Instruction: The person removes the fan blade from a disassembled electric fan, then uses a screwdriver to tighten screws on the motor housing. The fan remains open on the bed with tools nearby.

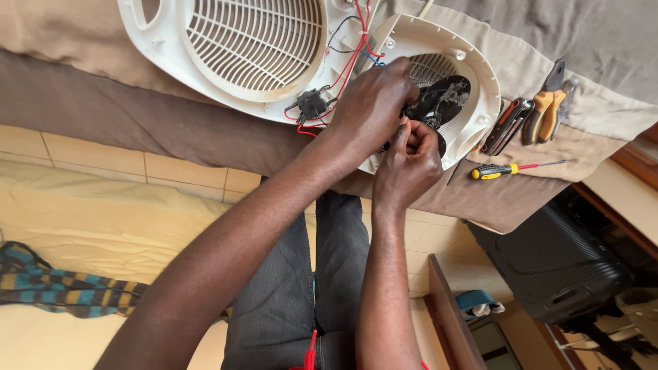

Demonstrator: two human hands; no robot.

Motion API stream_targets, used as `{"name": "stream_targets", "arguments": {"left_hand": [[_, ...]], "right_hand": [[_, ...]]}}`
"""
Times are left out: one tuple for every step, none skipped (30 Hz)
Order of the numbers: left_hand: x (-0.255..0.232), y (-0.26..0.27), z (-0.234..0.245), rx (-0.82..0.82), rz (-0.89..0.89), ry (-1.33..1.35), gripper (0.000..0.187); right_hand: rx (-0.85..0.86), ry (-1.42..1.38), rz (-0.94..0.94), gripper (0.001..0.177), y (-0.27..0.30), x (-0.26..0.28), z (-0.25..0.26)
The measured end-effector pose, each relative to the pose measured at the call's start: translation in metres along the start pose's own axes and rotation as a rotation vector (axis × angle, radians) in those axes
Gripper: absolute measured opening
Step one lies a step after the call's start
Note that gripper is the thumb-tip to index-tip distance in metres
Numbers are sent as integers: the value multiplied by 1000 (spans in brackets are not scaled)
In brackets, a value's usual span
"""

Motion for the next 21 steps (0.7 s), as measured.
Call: {"name": "stream_targets", "arguments": {"left_hand": [[2, -2, 1, 10, 1, 4, 17], [3, -3, 0, 20, 2, 7, 17], [2, -4, 0, 22, 14, 2, 15], [3, -4, -1, 24, 27, -2, 14], [2, -5, -3, 27, 40, -5, 13], [2, -5, -4, 25, 45, 1, 11], [1, -5, -5, 23, 53, 8, 10], [1, -4, -5, 21, 61, 16, 10], [1, -4, -6, 17, 61, 10, 9], [0, -3, -6, 14, 60, 5, 9], [-1, -2, -6, 9, 61, -1, 8], [-1, -2, -7, 9, 67, -14, 7], [-2, -1, -6, 9, 72, -27, 7], [-2, -1, -6, 8, 77, -40, 6], [-2, -1, -6, 8, 78, -36, 6], [-3, 0, -7, 9, 79, -32, 5], [-3, 0, -7, 9, 81, -29, 5], [-3, 0, -7, 11, 80, -37, 5], [-3, -1, -7, 11, 77, -43, 4], [-3, -1, -7, 12, 74, -49, 4], [-3, -1, -6, 16, 75, -51, 4]], "right_hand": [[-5, -10, -37, 13, -1, 3, -1], [-10, -19, -74, 12, -1, 6, -2], [-27, -32, -72, 12, -1, 9, -2], [-45, -45, -70, 12, -1, 12, -3], [-62, -56, -68, 12, -1, 13, -4], [-68, -71, -90, 12, -1, 13, -4], [-71, -85, -112, 12, -1, 13, -4], [-74, -100, -134, 13, 0, 12, -4], [-75, -105, -137, 13, -1, 11, -3], [-77, -111, -140, 13, -2, 10, -3], [-77, -118, -143, 13, -2, 9, -3], [-75, -119, -143, 13, -3, 9, -2], [-74, -121, -143, 12, -4, 9, -3], [-74, -123, -143, 12, -4, 9, -3], [-77, -131, -151, 12, -5, 9, -3], [-81, -139, -159, 12, -5, 8, -2], [-84, -149, -167, 13, -6, 8, -2], [-79, -139, -171, 12, -7, 8, -1], [-75, -128, -174, 12, -8, 7, -1], [-70, -118, -177, 12, -9, 6, 0], [-57, -136, -196, 13, -10, 5, 1]]}}
Point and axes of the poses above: each hand's wrist, its own y-axis away from the middle knuckle, its own z-axis out of the back of the hand, x = y × z, the point moved 1 cm from there along -y, towards the middle knuckle, and after that the axes turned 13 degrees about z, right-handed, at the moved point
